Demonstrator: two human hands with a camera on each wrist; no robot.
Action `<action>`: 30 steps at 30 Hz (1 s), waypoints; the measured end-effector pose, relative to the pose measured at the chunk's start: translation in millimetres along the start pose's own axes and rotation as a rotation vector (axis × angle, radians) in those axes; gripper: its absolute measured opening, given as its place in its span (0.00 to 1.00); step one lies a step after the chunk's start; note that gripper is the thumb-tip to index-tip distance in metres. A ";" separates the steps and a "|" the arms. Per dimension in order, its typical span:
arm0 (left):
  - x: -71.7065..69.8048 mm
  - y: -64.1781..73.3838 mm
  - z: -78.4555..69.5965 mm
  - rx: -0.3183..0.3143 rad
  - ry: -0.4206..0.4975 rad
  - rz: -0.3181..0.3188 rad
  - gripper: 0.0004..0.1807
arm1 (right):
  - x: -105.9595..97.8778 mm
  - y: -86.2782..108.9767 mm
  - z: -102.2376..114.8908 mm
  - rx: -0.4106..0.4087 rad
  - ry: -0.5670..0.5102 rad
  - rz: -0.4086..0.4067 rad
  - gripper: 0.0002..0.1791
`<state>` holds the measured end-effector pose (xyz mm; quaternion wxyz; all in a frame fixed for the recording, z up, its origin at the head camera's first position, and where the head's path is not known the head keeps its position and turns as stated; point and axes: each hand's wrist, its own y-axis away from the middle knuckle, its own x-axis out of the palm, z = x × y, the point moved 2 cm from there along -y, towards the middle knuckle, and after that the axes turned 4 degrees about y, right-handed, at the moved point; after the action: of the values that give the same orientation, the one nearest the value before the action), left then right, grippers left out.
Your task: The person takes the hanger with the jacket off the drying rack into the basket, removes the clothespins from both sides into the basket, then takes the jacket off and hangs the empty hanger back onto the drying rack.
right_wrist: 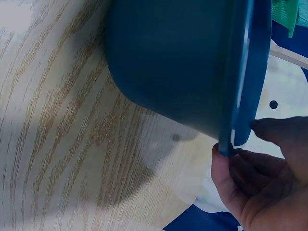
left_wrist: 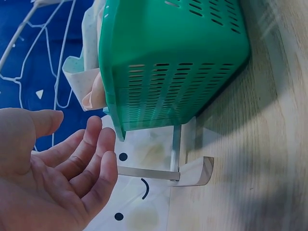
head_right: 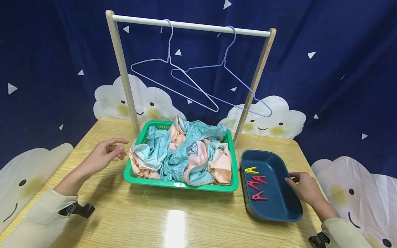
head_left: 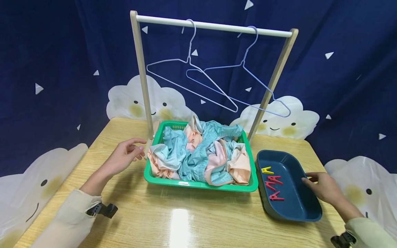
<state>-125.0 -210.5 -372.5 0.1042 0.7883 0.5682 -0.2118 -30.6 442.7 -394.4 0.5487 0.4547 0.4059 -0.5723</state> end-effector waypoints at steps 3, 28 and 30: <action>0.3 -0.2 0.6 -0.002 0.001 0.003 0.20 | -0.6 -0.6 0.3 0.018 -0.008 0.009 0.25; -3.5 -2.3 -12.1 0.027 -0.040 -0.022 0.20 | -10.6 -2.5 34.0 -0.014 0.001 -0.103 0.25; -3.6 -3.0 -13.5 0.028 -0.042 -0.024 0.21 | -10.9 -4.0 38.3 -0.027 0.003 -0.111 0.24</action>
<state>-125.9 -207.0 -358.7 0.1026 0.7782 0.5723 -0.2373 -37.6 408.9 -374.1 0.5215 0.4248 0.4391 -0.5957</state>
